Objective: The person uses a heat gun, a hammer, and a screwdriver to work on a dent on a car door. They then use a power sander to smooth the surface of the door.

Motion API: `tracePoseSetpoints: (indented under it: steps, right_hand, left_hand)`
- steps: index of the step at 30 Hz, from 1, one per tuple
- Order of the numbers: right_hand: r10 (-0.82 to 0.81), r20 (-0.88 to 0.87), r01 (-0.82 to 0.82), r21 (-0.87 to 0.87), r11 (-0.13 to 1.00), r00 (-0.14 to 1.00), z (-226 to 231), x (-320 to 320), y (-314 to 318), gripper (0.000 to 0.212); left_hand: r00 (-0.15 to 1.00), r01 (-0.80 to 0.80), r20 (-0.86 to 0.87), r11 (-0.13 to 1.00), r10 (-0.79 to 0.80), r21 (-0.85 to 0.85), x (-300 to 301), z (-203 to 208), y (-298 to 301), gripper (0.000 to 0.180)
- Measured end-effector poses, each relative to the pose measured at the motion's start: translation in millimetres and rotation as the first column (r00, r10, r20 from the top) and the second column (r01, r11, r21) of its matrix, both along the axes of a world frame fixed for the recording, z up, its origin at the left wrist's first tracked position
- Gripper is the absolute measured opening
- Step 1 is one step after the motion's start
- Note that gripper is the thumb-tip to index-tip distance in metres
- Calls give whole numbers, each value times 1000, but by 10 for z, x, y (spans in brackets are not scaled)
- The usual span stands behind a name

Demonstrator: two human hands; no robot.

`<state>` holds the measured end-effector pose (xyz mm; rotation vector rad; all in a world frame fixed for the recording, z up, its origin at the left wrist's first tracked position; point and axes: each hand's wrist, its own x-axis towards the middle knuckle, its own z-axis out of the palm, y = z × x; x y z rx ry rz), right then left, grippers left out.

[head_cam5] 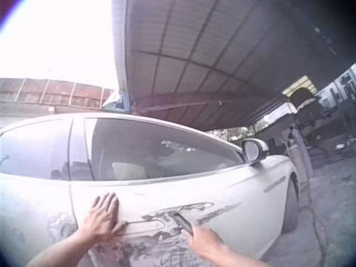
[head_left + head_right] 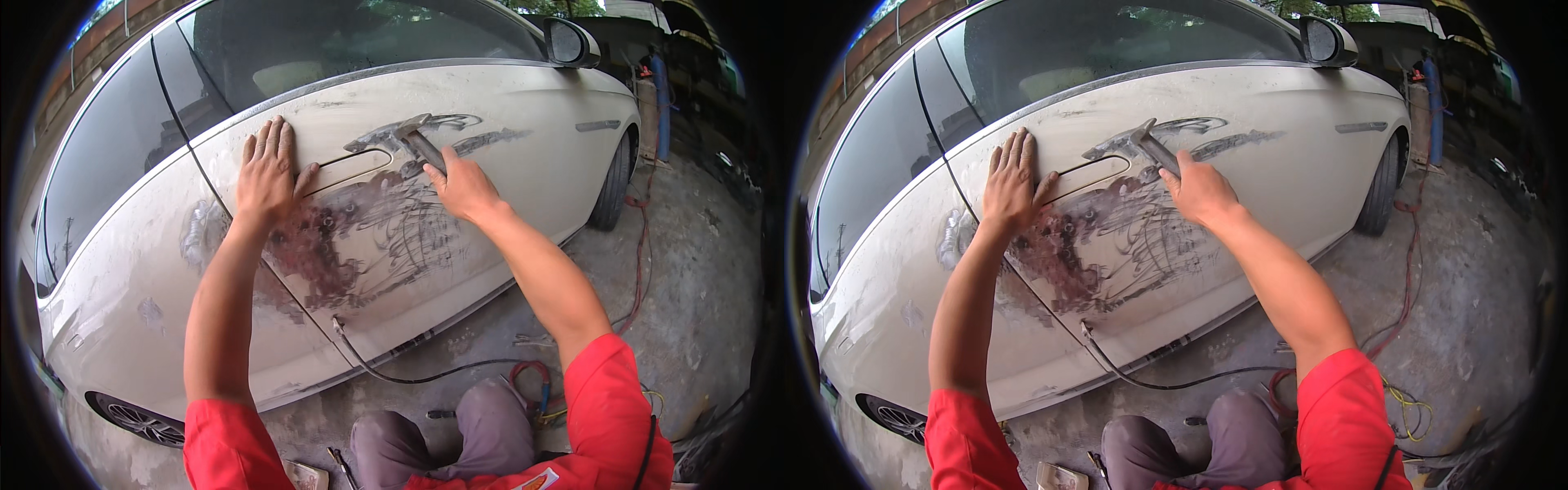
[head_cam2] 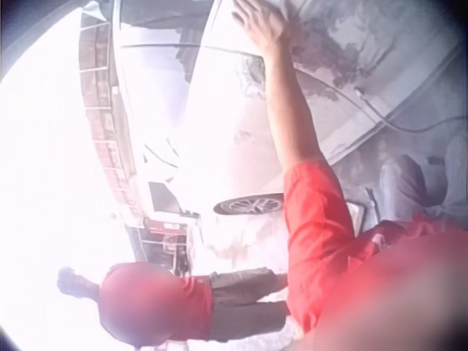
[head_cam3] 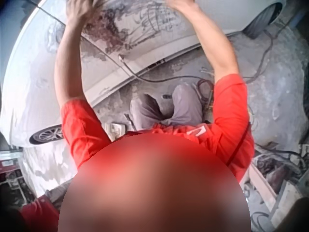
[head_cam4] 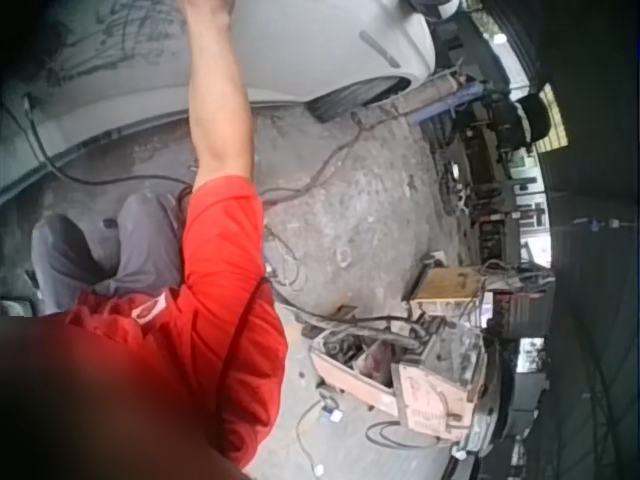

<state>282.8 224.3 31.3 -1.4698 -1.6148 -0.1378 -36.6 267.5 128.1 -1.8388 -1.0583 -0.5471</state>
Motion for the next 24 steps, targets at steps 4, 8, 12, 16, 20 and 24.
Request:
tracePoseSetpoints:
  steps: [4,8,12,16,20,24]
  right_hand:
    - [-13,-61,12,-11,1000,998,107,42,0,43]
    - [-31,-7,30,-63,998,1000,11,-17,-89,43]
    - [-53,-95,50,-33,998,994,19,159,-45,43]
    - [17,-74,-15,24,1000,997,-254,95,-9,41]
    - [-27,-162,25,-14,1000,986,-239,106,-16,40]
    - [28,-135,-20,66,998,990,-336,20,-28,40]
  left_hand:
    - [1000,-22,-1,1000,22,-11,-14,-5,-6,83]
    - [1000,-17,0,1000,17,-7,-11,-5,-13,83]
    - [999,-35,-8,999,35,-23,-6,-2,22,85]
    - [998,-58,-2,998,58,-28,11,3,37,87]
    - [996,-85,35,996,86,-38,110,-26,154,88]
    - [995,-77,62,997,78,-28,347,-44,242,89]
